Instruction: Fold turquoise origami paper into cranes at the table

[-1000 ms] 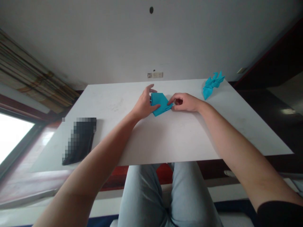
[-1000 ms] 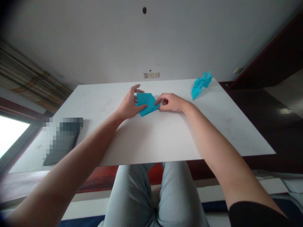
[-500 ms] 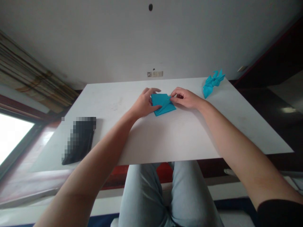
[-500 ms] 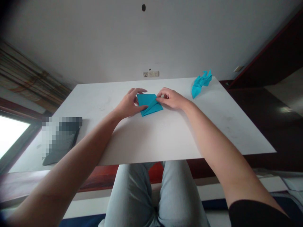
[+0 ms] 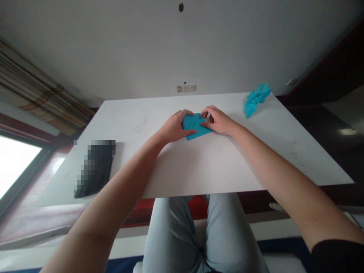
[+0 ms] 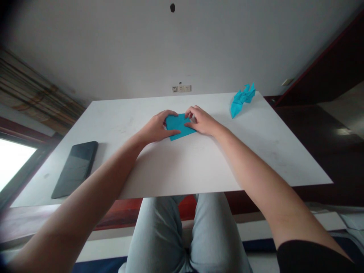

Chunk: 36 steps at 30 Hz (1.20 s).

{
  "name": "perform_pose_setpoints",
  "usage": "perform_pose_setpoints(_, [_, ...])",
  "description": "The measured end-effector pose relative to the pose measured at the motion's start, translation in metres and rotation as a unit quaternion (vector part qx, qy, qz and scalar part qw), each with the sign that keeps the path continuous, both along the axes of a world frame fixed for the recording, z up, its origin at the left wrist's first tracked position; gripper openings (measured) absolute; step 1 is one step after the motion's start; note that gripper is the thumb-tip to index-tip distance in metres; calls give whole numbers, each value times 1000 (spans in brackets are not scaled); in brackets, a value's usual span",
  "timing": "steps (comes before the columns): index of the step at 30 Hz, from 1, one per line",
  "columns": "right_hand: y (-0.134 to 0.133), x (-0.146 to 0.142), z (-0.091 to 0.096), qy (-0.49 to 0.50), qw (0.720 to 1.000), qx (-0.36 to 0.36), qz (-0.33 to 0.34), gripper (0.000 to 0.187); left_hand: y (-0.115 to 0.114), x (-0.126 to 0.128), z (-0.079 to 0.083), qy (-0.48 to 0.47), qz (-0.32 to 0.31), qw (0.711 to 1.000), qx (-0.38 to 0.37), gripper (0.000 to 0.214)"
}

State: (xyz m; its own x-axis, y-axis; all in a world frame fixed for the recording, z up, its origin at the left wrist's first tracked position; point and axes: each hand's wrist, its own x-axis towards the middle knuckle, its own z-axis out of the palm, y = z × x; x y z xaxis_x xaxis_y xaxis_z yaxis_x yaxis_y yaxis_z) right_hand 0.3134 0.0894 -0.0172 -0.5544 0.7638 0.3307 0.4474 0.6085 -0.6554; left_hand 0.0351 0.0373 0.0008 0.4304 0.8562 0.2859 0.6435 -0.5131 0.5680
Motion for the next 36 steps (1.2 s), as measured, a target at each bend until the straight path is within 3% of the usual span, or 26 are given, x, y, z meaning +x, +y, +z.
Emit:
perform_pose_setpoints(8, [-8, -8, 1, -41, 999, 10, 25, 23, 4, -2, -7, 3, 4, 1000, -15, 82])
perform_pose_setpoints(14, [-2, -5, -3, -44, 999, 9, 16, 33, 3, -5, -4, -8, 8, 999, -43, 97])
perform_pose_setpoints(22, [-4, 2, 6, -76, 992, 81, 56, 33, 15, -11, -18, -83, 24, 994, -61, 118])
perform_pose_setpoints(31, [0, 9, 6, -128, 987, 98, 24, 34, 15, -12, -20, -68, 22, 996, -53, 77])
perform_pose_setpoints(36, [1, 14, 13, -62, 990, 126, 1, 69, 6, -4, -9, -52, -10, 998, -33, 58])
